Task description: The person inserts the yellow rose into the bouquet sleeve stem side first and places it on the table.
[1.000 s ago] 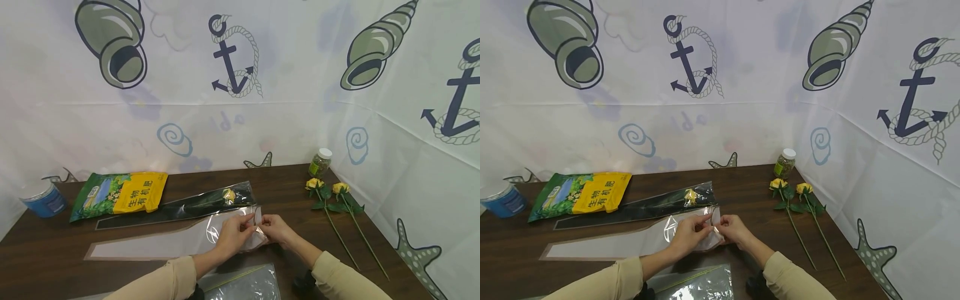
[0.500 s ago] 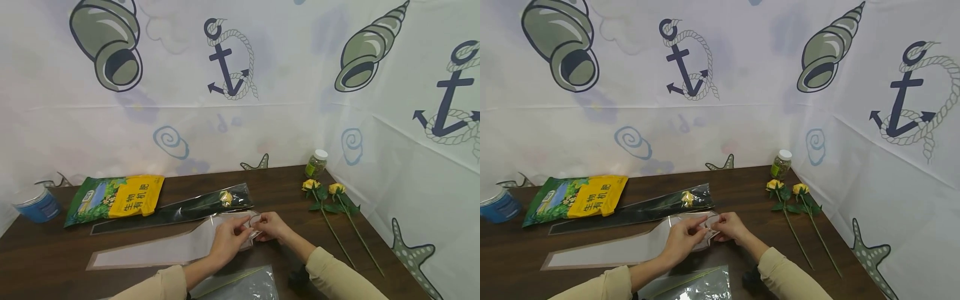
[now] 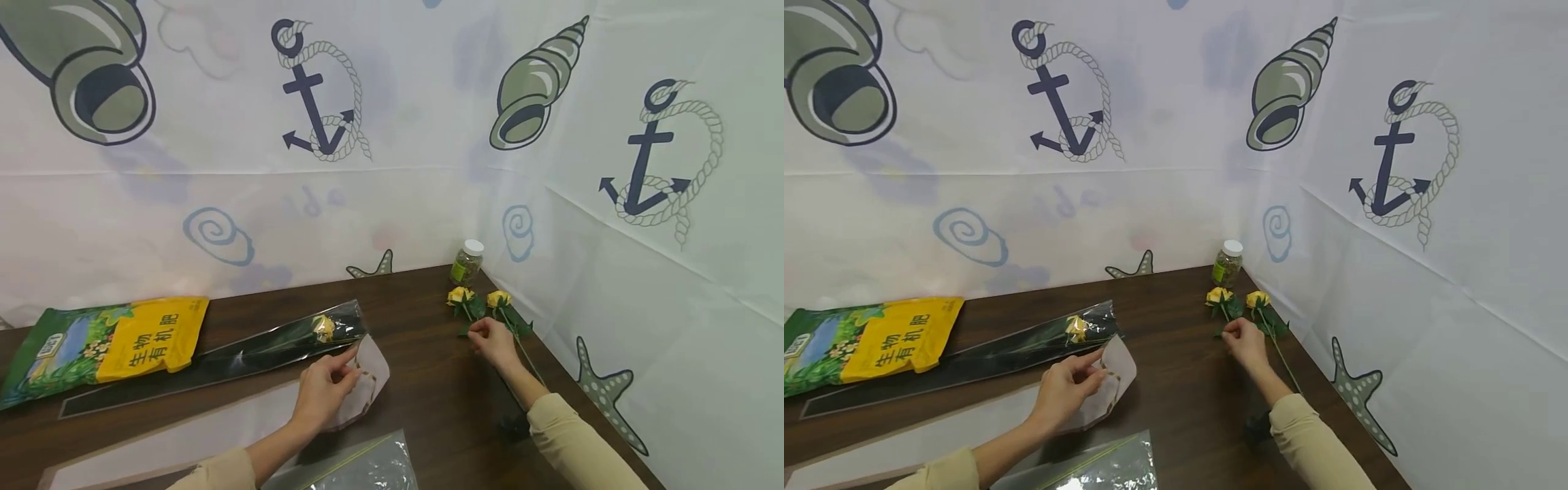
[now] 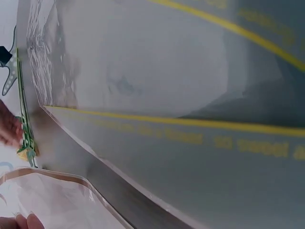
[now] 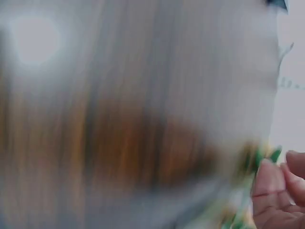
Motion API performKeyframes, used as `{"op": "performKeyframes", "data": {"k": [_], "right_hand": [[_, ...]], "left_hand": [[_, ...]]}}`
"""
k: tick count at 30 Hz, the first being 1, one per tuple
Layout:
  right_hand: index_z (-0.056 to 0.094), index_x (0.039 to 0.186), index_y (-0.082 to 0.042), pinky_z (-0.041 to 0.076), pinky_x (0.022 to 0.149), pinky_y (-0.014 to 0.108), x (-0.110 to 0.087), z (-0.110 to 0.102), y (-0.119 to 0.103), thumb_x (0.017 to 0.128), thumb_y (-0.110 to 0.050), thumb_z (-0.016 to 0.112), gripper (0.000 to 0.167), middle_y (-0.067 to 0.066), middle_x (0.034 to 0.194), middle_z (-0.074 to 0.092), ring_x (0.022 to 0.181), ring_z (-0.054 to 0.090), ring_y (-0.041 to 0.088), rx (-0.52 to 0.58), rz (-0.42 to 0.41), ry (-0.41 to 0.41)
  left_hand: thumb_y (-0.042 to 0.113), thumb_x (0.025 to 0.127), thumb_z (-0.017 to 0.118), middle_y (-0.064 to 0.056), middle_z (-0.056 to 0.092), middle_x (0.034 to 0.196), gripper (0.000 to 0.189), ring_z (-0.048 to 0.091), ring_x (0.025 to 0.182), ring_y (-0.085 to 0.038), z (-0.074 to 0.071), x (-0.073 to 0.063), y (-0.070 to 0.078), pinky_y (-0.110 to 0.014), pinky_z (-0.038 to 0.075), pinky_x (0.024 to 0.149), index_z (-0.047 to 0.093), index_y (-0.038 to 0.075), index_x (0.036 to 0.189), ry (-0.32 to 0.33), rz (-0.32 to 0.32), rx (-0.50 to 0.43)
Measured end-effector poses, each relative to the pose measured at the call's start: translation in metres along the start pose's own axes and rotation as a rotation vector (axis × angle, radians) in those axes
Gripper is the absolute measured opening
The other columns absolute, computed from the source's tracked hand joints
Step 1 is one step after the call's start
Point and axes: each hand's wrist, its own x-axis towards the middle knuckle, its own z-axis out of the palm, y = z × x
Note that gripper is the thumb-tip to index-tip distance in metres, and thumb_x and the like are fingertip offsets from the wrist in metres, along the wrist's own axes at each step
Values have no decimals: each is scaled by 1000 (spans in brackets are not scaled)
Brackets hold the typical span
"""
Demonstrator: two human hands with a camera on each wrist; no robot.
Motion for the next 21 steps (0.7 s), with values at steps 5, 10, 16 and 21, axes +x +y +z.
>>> {"op": "performKeyframes", "data": {"k": [5,10,16,21], "right_hand": [[63,91,8,53,52,31,2,-26,23,85,-4,65,14,15,78,64,59,63,21,-237,45,-106],[64,78,2,53,53,31,4,-18,22,85,-4,64,10,7,70,62,54,58,13,-210,99,-203],[55,69,-2,49,53,27,7,-3,7,89,-3,55,20,4,69,57,53,51,11,37,201,-321],[57,106,12,50,56,19,9,6,-6,93,-5,54,22,6,82,64,61,56,6,315,233,-372]], "left_hand": [[5,75,76,3,65,70,34,50,59,2,2,0,1,-19,41,55,71,6,109,-5,1,-9],[3,73,76,2,65,70,33,51,60,1,0,-2,-2,-19,42,55,72,4,106,-3,21,-1],[2,72,77,3,65,68,34,52,61,-1,-3,-2,-4,-19,42,56,73,6,106,20,18,16],[2,74,75,1,65,70,33,54,62,-3,-4,0,-3,-19,43,56,72,5,107,7,20,2]]}}
